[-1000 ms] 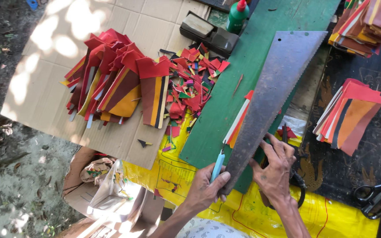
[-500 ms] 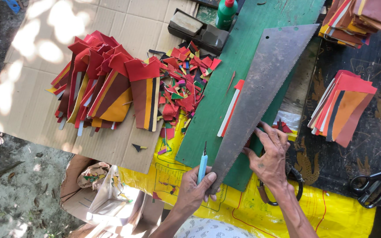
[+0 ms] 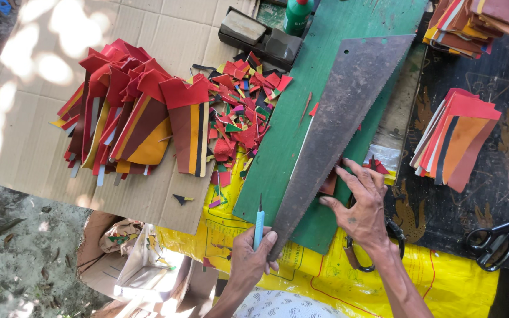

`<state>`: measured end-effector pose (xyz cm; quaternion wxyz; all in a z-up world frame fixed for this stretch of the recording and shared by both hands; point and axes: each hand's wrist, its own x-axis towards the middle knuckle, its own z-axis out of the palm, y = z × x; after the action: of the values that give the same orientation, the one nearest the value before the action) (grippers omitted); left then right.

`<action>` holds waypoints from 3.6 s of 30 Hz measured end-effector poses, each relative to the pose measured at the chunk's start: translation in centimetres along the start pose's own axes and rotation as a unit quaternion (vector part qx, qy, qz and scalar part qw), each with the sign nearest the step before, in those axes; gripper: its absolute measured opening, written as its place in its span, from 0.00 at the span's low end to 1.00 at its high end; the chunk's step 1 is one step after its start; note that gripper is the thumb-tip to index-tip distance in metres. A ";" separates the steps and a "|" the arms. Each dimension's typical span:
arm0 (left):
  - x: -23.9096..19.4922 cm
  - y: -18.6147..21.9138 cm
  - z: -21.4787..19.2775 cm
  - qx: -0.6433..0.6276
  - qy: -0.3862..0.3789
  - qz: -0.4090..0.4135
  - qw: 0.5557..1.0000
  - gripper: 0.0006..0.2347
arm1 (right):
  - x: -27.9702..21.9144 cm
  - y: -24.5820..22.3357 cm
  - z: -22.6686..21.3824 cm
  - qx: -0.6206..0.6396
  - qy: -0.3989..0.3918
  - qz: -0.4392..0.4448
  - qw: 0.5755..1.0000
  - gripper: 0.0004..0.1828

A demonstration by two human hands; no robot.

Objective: The person uses a utility knife and a triangular metal saw as a straightedge to cut small rectangular pieces of colored paper on a green cutting board. The person repeatedly aligns the saw, cuts along its edge, and stacks the finished pieces to the right.

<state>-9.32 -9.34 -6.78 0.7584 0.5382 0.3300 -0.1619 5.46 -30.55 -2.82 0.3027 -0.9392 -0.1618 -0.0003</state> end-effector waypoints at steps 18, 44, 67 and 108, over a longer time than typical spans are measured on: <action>-0.9 2.8 1.3 0.110 0.052 -0.039 0.992 0.13 | 3.2 1.1 -0.3 0.021 -0.053 -0.012 0.998 0.49; -0.8 2.8 1.2 0.120 0.055 -0.060 0.989 0.13 | 9.0 2.3 -0.6 -0.083 -0.140 -0.039 0.986 0.74; 0.0 1.1 1.1 0.057 0.065 -0.054 0.995 0.15 | 9.2 2.7 -0.3 -0.066 -0.197 -0.020 0.978 0.79; 0.2 1.4 0.6 0.074 0.050 -0.059 0.994 0.15 | 9.8 1.5 -0.7 -0.093 -0.257 0.022 0.962 0.82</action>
<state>-8.08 -9.40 -5.82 0.6881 0.5803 0.3853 -0.2034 15.32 -29.12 -2.10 0.1623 -0.9350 -0.2126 0.2329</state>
